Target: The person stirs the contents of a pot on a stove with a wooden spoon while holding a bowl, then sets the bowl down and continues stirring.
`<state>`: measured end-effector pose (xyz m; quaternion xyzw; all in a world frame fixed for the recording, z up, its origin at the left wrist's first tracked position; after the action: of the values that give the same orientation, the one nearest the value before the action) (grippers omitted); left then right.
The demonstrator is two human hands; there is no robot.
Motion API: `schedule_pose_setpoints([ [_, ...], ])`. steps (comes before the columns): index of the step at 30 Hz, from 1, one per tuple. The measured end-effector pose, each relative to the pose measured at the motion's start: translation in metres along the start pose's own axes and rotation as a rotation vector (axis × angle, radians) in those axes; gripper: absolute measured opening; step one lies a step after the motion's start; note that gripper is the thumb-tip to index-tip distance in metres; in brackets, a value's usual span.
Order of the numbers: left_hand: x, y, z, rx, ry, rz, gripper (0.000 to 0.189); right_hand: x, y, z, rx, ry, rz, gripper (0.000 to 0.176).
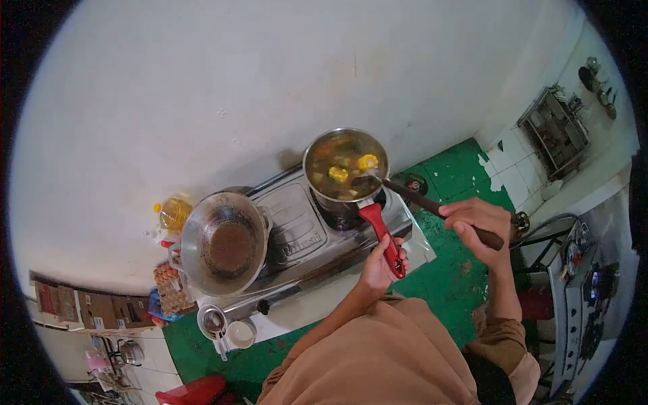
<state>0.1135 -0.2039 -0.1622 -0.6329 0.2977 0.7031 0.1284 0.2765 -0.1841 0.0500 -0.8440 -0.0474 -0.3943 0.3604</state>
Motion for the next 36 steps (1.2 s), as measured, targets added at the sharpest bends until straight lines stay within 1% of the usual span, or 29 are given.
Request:
schedule_pose_setpoints([
  [2, 0.002, -0.001, 0.0, -0.003, 0.033, 0.029, 0.041, -0.008, 0.003, 0.001, 0.003, -0.002, -0.025, 0.007],
  [6, 0.0, 0.0, 0.0, 0.004, 0.0, 0.037, 0.037, -0.024, 0.005, 0.005, 0.012, -0.012, -0.046, 0.008],
  [8, 0.001, -0.001, 0.001, 0.018, 0.032, -0.003, 0.037, -0.033, 0.004, 0.011, 0.008, -0.043, -0.079, 0.008],
  [12, 0.002, -0.002, 0.001, 0.013, 0.02, 0.003, 0.038, -0.058, 0.006, 0.024, 0.063, -0.03, -0.072, 0.01],
  [14, 0.002, -0.003, 0.001, 0.013, 0.051, 0.025, 0.04, -0.07, 0.005, 0.024, 0.056, -0.056, -0.013, 0.006],
  [21, 0.002, -0.002, 0.001, 0.01, 0.04, 0.059, 0.039, -0.102, 0.002, 0.051, 0.003, -0.114, -0.029, 0.007],
  [24, 0.004, -0.002, 0.0, 0.012, 0.045, 0.048, 0.039, -0.114, -0.011, 0.059, -0.017, -0.146, -0.009, 0.007],
  [27, 0.002, -0.002, 0.0, -0.013, 0.027, 0.029, 0.038, -0.121, -0.032, 0.065, 0.031, -0.117, -0.014, 0.009],
  [29, 0.002, -0.002, 0.0, 0.01, 0.058, 0.033, 0.039, -0.126, -0.046, 0.073, -0.099, -0.203, -0.073, 0.01],
  [30, 0.0, -0.002, 0.0, 0.011, 0.057, 0.032, 0.039, -0.129, -0.053, 0.078, -0.099, -0.202, -0.072, 0.01],
  [32, -0.004, 0.0, -0.001, -0.014, 0.022, 0.046, 0.039, -0.137, -0.065, 0.089, -0.205, -0.285, -0.026, 0.015],
  [33, -0.004, 0.0, -0.001, -0.017, 0.023, 0.043, 0.039, -0.139, -0.07, 0.09, -0.201, -0.285, -0.027, 0.015],
  [35, -0.003, 0.0, -0.001, -0.018, 0.036, 0.046, 0.039, -0.143, -0.075, 0.094, -0.561, -0.412, 0.0, 0.018],
  [36, -0.003, 0.0, -0.001, -0.023, 0.036, 0.041, 0.039, -0.141, -0.075, 0.095, -0.554, -0.412, -0.001, 0.018],
])
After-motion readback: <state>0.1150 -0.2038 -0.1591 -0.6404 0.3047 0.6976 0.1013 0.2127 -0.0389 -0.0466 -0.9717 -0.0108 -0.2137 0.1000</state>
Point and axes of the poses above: each hand's wrist, its own y-axis away from the middle knuckle, its own x-axis out of the back of the hand, z = x × y, the point moved 1 cm from there along -y, towards the middle knuckle, and after that the axes turned 14 degrees about y, right-handed, at the moved point
